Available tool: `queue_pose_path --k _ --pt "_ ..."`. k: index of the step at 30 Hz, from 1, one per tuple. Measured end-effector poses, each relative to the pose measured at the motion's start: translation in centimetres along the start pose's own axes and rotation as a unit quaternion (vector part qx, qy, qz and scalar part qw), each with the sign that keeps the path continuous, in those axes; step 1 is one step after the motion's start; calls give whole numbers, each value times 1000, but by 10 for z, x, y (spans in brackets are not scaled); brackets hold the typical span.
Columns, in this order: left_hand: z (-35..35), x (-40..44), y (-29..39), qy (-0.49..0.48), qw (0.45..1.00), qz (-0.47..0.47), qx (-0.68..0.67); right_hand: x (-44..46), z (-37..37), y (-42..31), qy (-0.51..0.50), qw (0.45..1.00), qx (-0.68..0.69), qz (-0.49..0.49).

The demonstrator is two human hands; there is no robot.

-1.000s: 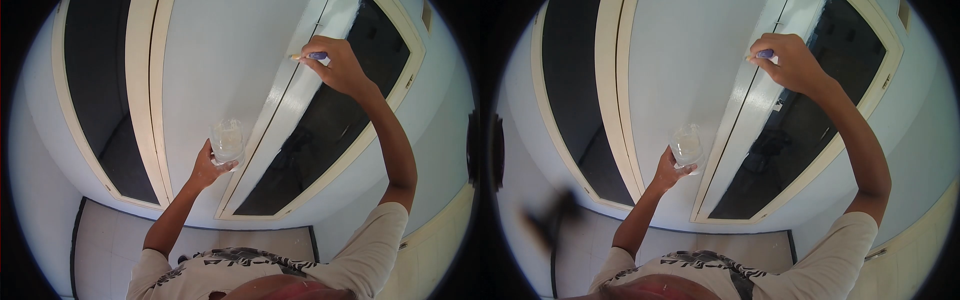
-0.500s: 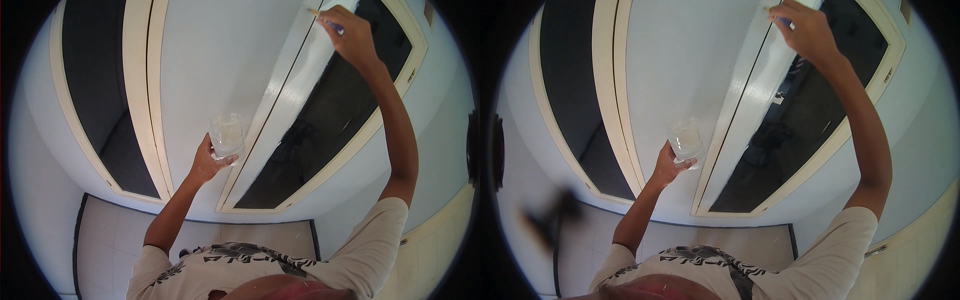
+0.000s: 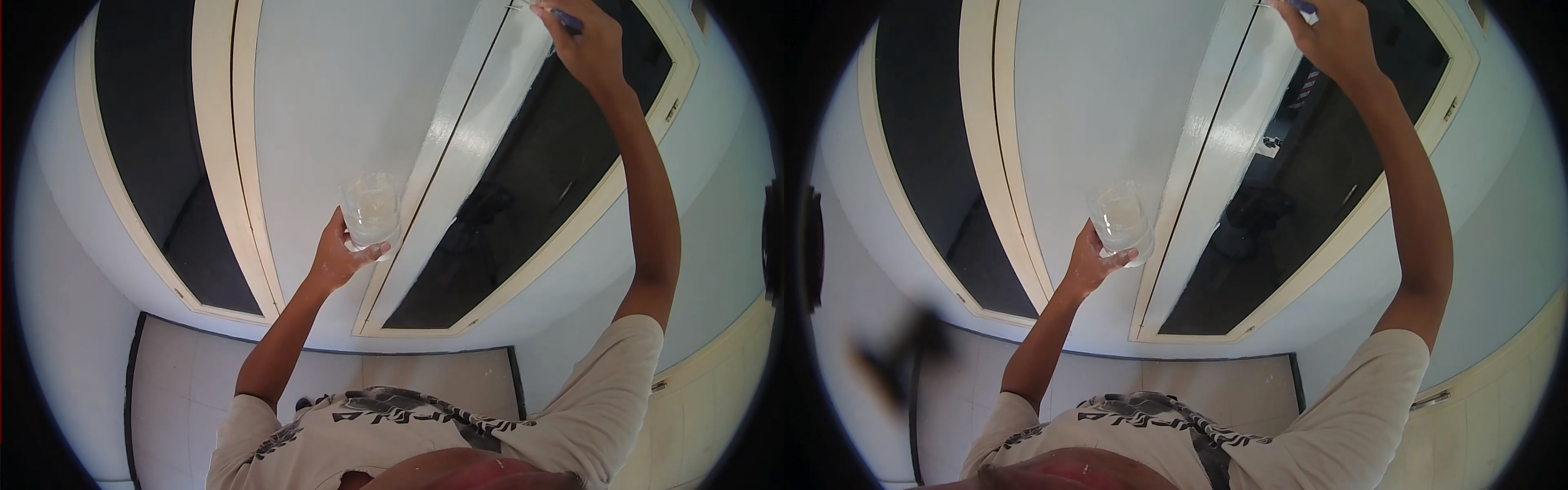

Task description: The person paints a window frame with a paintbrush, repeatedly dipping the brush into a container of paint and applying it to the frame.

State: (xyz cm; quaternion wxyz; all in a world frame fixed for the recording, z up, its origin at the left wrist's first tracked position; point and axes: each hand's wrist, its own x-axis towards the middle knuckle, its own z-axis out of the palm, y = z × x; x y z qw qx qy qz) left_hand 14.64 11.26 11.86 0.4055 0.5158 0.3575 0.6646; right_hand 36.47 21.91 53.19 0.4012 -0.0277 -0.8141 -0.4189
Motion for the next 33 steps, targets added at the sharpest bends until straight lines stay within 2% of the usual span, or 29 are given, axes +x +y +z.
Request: queue_pose_path --k 3,5,6,8,9,10,12,13,16,18,20,22,24,25,26,28,30,32,33 --pt "-1 1 -4 2 1000 -6 7 -49 24 -31 -47 997 30 -49" --pt "-2 1 -5 4 1000 -2 13 -67 29 -54 -98 990 89 56" --pt "-2 1 -4 5 1000 -2 14 -66 30 -55 -98 990 90 56" --pt "-2 0 -4 7 1000 -5 17 -61 28 -57 -29 983 160 88" --pt "-1 -2 -1 6 1000 -4 17 -54 25 -53 1 981 147 129" --pt "-1 -2 0 3 1000 -8 17 -46 25 -47 0 980 148 130" --pt "0 -4 2 -1 1000 -14 16 -27 21 -36 101 977 118 147" --pt "1 -4 4 -2 1000 -12 4 -16 16 -32 111 990 5 86" --pt "1 -4 5 -1 1000 -16 0 -36 45 -20 140 983 82 89" --pt "0 -4 4 2 1000 -20 9 -51 52 -32 131 987 56 75" --pt "-1 -5 1 6 1000 -19 4 -60 50 -48 82 974 93 189" --pt "-2 -3 0 7 1000 -18 13 -58 46 -39 78 970 94 209" --pt "-2 -3 -1 6 1000 -20 22 -53 47 -27 208 960 98 163" --pt "-2 -3 -1 5 1000 -17 19 -49 41 -30 187 952 115 213" --pt "-2 -3 -1 3 1000 -15 15 -51 45 -30 186 952 114 215" --pt "-2 -3 0 0 1000 -15 9 -55 55 -32 191 967 95 140" --pt "-2 -3 0 0 1000 -14 3 -67 54 -42 170 974 71 130" --pt "-3 -2 -1 0 1000 -23 19 -71 47 -56 68 955 95 273" --pt "-4 -3 -2 0 1000 -23 20 -69 46 -52 68 955 96 273"
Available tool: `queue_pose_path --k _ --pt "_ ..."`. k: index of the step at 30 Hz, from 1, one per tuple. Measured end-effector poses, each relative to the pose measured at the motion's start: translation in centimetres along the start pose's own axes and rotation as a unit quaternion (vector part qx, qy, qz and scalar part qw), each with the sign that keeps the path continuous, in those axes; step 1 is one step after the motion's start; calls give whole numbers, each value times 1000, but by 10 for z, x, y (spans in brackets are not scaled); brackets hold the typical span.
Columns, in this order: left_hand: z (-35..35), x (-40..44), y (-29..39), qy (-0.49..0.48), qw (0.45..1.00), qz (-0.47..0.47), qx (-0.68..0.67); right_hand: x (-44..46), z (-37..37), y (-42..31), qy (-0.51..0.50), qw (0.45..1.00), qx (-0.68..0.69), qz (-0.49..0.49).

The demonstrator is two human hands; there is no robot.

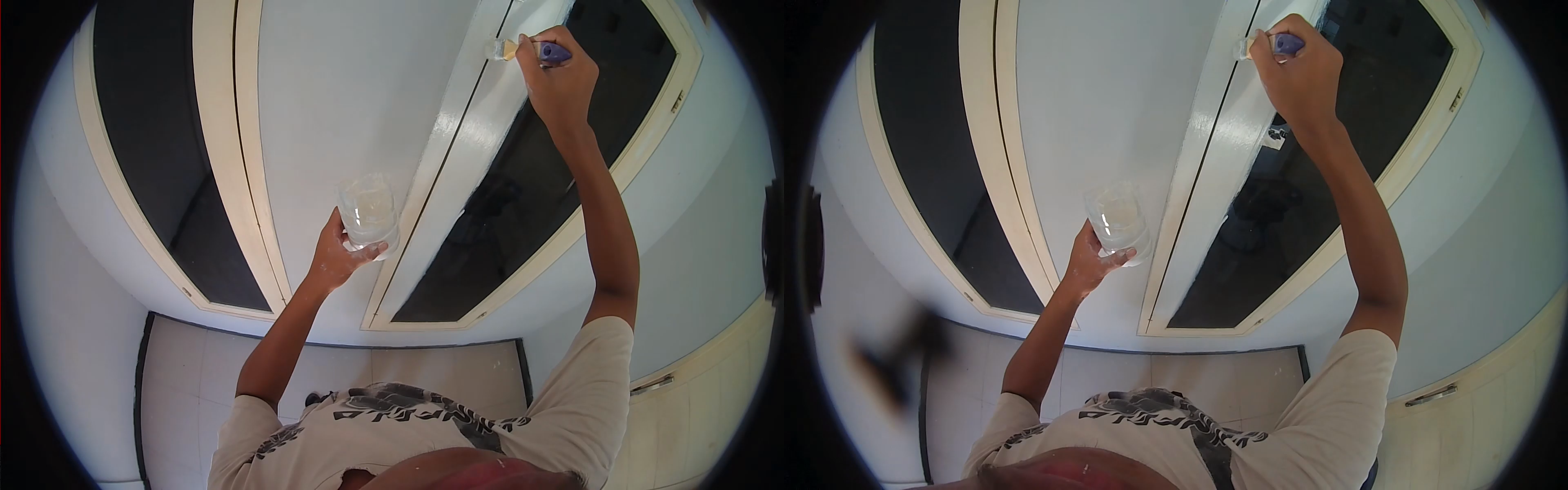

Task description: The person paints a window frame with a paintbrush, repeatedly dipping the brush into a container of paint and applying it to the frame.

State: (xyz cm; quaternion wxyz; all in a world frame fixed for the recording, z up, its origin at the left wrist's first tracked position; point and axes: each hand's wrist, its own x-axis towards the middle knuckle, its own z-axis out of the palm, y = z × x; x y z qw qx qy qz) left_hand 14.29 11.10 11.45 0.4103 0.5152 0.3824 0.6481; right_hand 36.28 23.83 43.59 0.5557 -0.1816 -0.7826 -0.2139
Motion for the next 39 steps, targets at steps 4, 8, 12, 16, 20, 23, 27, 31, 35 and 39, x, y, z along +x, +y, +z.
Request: queue_pose_path --k 4,8,12,16,20,23,27,31,35,39 --pt "0 -1 -1 1 1000 -1 2 49 -26 4 74 980 -3 -184" --pt "0 0 -1 1 1000 7 -6 64 -31 1 6 951 -79 -299" --pt "-1 2 -4 -3 1000 10 -5 10 -23 11 -119 939 -81 -312" --pt "-2 3 -7 -1 1000 5 11 -4 -34 -12 -315 936 30 -154" --pt "0 2 -2 -4 1000 8 -2 72 -42 8 -232 958 17 -168" --pt "0 2 -2 -10 1000 17 0 117 -54 2 -181 971 -14 -153" --pt "0 2 -5 -11 1000 13 -10 126 -55 0 -12 958 -71 -277" --pt "0 1 -6 -6 1000 10 -3 44 -23 -2 -142 933 -66 -324" --pt "0 1 -8 -4 1000 6 -5 1 -25 -23 -322 926 -15 -194" --pt "2 0 -3 1 1000 12 6 74 -36 9 -196 945 -5 -261"
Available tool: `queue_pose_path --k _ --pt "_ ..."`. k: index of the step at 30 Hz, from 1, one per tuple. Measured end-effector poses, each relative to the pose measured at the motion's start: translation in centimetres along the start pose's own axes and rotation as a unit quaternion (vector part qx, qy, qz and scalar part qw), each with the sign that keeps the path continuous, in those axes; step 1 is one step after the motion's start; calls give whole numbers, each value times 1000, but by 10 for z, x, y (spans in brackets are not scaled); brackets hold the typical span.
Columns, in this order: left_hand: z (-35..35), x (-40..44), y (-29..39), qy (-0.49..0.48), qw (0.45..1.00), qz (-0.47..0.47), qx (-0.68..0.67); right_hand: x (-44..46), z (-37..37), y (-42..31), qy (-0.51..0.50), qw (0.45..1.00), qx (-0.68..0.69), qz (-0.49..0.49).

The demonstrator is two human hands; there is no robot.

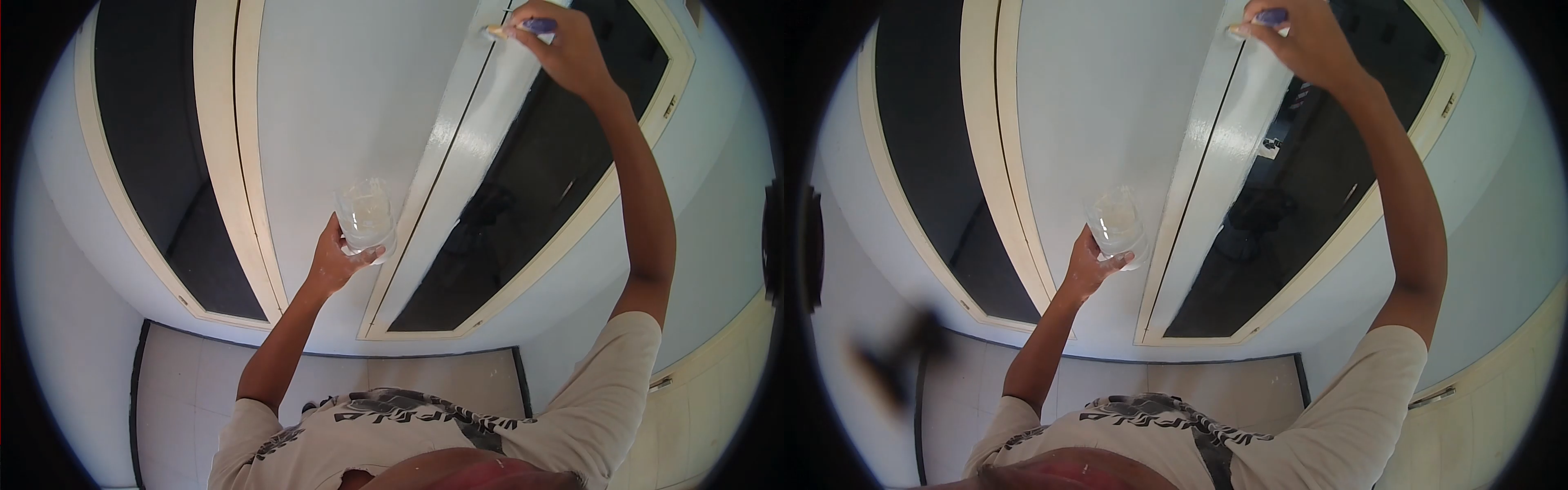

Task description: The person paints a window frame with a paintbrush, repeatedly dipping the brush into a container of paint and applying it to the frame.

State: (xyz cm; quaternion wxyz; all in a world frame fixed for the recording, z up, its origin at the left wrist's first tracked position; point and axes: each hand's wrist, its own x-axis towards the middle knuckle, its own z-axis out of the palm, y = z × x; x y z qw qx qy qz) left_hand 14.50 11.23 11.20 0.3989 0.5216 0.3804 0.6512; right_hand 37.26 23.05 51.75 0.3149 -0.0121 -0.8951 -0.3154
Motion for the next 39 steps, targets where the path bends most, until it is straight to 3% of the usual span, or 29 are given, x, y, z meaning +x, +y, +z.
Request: queue_pose_path --k 2,4,7,9,10,11,12,14,17,19,20,21,22,23,26,28,31,33,34,39 --pt "1 0 2 0 1000 11 -3 34 -31 18 22 994 -27 101" --pt "2 0 2 2 1000 16 -11 53 -42 35 109 990 -57 65" --pt "2 1 2 1 1000 23 -20 55 -38 42 149 979 -137 3" --pt "2 0 0 1 999 27 -21 24 -22 43 83 985 -151 -6" --pt "1 1 -2 2 1000 24 -16 16 -9 14 77 993 -82 -30" --pt "1 1 -4 3 1000 22 -9 6 -5 -11 -10 997 -81 -5" --pt "1 0 -5 2 1000 29 -9 -4 3 -30 -35 999 -20 -8" --pt "0 3 -6 0 1000 21 -13 -17 8 -54 -130 981 124 76" --pt "-1 5 -8 -2 1000 23 -6 -2 -3 -36 -208 960 117 147" --pt "0 4 -5 -2 999 34 -6 27 -21 17 -118 971 92 188" --pt "0 4 -3 -1 999 36 -6 45 -39 43 -95 977 125 145" --pt "0 4 -2 2 999 42 -3 63 -62 58 -86 976 66 190" --pt "1 3 -2 5 999 44 -2 76 -78 89 -37 984 80 152" --pt "1 4 -2 8 999 45 -1 96 -103 87 -17 975 79 208" --pt "2 3 1 12 998 58 -2 121 -138 125 130 979 5 159" --pt "1 6 -4 14 997 70 1 129 -147 127 201 964 -138 111" --pt "1 5 -3 14 997 74 5 114 -125 120 233 962 -122 68" --pt "2 5 -3 12 998 68 6 88 -99 101 182 977 -101 39" --pt "2 5 -3 11 998 65 1 67 -87 93 147 972 -180 -16" --pt "0 9 -13 3 998 52 -16 14 -41 -2 -40 996 24 71"
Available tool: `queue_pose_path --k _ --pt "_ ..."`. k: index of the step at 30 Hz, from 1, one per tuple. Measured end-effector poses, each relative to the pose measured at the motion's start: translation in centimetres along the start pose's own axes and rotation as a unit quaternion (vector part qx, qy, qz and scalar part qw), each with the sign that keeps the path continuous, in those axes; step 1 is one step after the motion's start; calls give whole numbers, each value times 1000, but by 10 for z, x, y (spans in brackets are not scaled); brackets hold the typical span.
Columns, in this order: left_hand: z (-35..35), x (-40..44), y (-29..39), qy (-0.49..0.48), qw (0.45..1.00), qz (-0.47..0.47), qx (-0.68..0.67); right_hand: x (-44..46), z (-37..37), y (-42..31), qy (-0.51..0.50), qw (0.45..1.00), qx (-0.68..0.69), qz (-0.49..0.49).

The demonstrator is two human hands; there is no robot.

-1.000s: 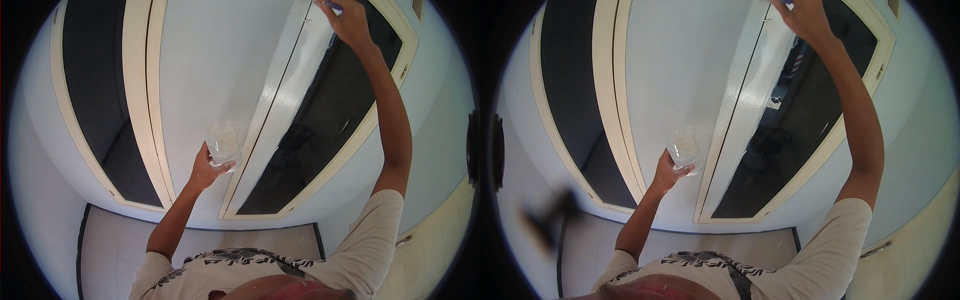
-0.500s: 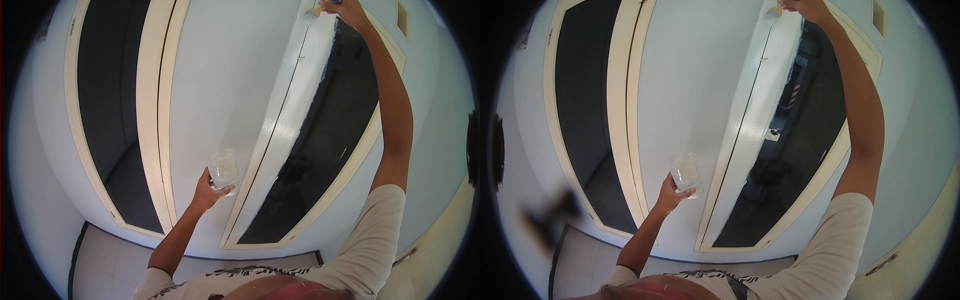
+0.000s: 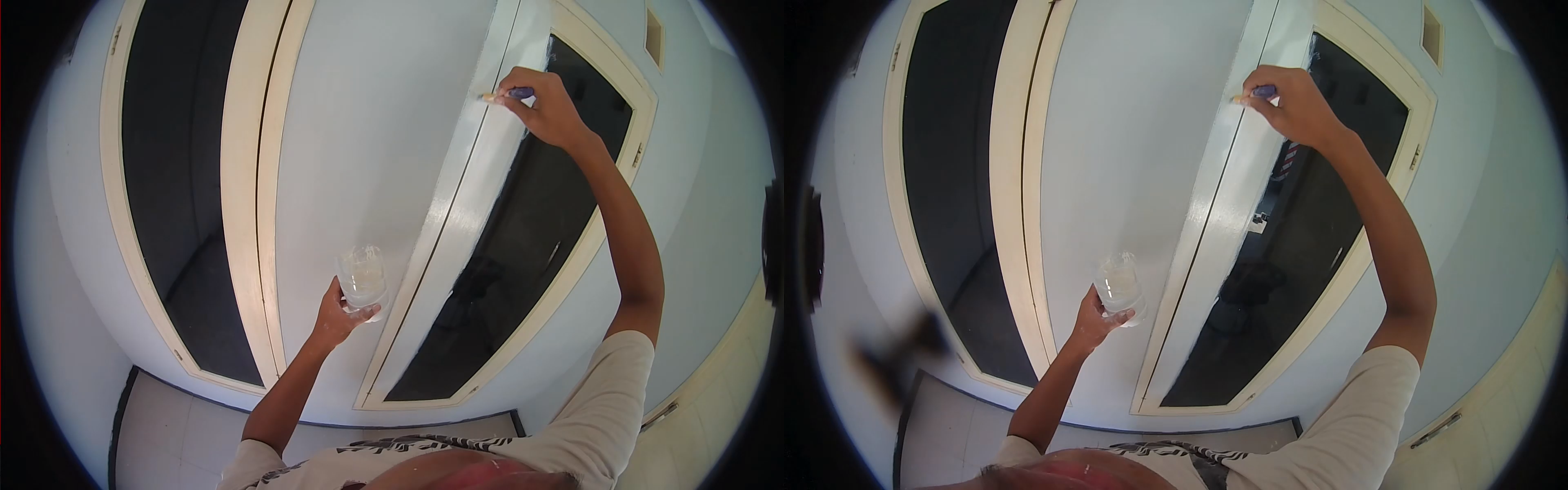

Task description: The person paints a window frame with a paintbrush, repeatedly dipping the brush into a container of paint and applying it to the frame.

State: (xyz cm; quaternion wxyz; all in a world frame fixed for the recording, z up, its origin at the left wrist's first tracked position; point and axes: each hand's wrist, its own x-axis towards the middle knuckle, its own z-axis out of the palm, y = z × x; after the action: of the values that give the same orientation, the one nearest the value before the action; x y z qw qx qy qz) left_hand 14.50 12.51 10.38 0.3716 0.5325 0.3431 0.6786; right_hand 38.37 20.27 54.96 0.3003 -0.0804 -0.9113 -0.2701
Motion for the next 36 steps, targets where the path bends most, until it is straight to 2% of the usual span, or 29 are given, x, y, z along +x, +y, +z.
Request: queue_pose_path --k 1,2,4,7,8,9,11,13,15,20,21,25,28,29,31,34,36 --pt "-1 1 -2 -2 1000 0 -9 -1 2 -8 -40 997 48 37" --pt "0 2 -3 -5 1000 0 -17 6 -3 -5 -40 998 44 35" --pt "0 2 -3 -8 1000 2 -14 34 -22 13 -114 985 50 121" --pt "0 2 0 -7 1000 7 -4 87 -75 75 -7 993 69 95" --pt "0 2 1 -6 1000 5 1 101 -92 85 31 993 24 109" --pt "0 2 2 -4 1000 9 3 121 -112 91 69 984 60 152" --pt "0 1 5 -11 1000 -7 -6 142 -134 103 160 979 -5 125" --pt "0 0 8 -7 1000 -10 6 154 -151 112 281 953 -100 51" --pt "0 0 7 -2 1000 -15 18 159 -160 115 278 955 -91 56" --pt "0 2 1 4 1000 3 21 150 -141 125 289 947 -141 -16" --pt "0 3 0 3 1000 3 20 143 -134 123 288 947 -141 -16" --pt "1 3 0 6 1000 8 11 87 -97 93 146 973 -174 -38" --pt "2 4 -1 4 1000 11 3 56 -70 30 31 993 -101 46" --pt "2 4 -3 6 1000 14 1 51 -62 18 11 996 -88 13" --pt "1 5 -3 0 1000 14 -2 53 -57 -4 -89 990 -21 108" --pt "0 4 -4 -4 1000 13 0 76 -70 34 -37 995 19 87" --pt "0 3 -2 -1 1000 15 5 100 -107 82 7 991 49 127"
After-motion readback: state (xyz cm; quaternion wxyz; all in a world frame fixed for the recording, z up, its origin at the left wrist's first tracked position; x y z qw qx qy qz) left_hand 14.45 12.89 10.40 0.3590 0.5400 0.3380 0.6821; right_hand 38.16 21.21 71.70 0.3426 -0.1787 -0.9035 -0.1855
